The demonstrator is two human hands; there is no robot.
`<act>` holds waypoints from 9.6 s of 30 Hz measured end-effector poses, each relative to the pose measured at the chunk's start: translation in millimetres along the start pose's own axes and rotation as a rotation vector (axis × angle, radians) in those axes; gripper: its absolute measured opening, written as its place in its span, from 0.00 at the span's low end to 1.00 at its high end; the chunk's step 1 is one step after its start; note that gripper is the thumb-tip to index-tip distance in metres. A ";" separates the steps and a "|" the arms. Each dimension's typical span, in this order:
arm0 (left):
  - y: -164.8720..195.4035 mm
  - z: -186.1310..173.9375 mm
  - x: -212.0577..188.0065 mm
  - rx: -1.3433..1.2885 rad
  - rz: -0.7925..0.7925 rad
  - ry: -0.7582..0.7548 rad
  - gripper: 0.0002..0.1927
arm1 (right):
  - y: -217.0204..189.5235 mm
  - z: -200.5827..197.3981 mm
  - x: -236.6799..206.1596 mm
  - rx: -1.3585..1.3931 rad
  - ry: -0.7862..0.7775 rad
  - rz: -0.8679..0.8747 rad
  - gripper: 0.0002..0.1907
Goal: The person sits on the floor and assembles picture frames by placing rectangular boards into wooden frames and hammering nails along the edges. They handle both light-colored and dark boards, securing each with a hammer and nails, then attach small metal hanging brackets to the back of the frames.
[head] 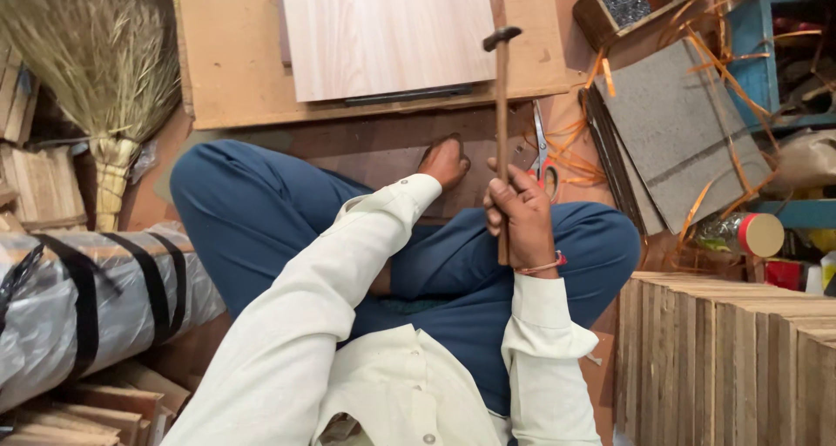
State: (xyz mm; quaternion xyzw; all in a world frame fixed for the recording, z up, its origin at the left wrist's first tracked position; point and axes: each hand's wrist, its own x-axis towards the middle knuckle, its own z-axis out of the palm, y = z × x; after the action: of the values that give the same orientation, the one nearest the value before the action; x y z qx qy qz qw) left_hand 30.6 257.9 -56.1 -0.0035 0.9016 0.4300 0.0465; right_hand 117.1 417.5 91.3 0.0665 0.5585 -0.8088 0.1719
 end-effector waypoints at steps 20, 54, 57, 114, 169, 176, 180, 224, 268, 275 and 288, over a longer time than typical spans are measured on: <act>11.1 -102.4 -41.6 -0.334 0.166 0.200 0.14 | 20.2 49.7 -13.7 -0.498 0.111 0.008 0.21; -8.8 -163.2 30.6 -0.021 0.208 0.435 0.06 | 35.7 74.2 -34.2 -0.567 0.264 -0.131 0.16; -10.2 -164.7 33.9 -0.046 0.177 0.391 0.06 | 38.7 76.0 -35.6 -0.798 0.297 -0.250 0.15; -30.1 -166.1 45.0 -0.159 0.228 0.540 0.08 | 44.6 72.2 -29.9 -1.337 0.353 -0.530 0.13; -2.9 -0.1 -15.5 0.099 0.014 0.079 0.04 | 12.3 23.8 -19.4 0.055 0.221 -0.089 0.17; 6.6 -53.8 -41.0 -0.311 0.138 0.075 0.10 | 13.6 27.3 -20.3 -0.003 0.217 -0.079 0.17; 16.8 -108.9 -39.7 -0.454 0.095 0.013 0.13 | 13.8 30.4 -19.6 -0.024 0.182 -0.081 0.17; 12.0 -134.2 70.9 -0.171 0.323 0.250 0.08 | 43.7 63.7 -40.7 -0.623 0.404 -0.205 0.16; -2.2 -121.9 92.3 -0.240 0.108 0.356 0.09 | -0.2 82.3 -52.0 -1.096 0.454 -0.458 0.24; -2.9 -120.9 94.8 -0.219 0.190 0.399 0.08 | 0.8 92.3 -44.9 -1.028 0.395 -0.344 0.23; -9.4 -116.9 91.2 -0.167 0.225 0.388 0.07 | 15.1 84.8 -44.1 -0.890 0.564 -0.480 0.16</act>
State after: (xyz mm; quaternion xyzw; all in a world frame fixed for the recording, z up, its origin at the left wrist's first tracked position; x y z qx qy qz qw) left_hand -69.3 164.3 1.9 0.0107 0.8496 0.4969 -0.1765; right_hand 170.7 343.1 122.3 0.0722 0.8686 -0.4633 -0.1603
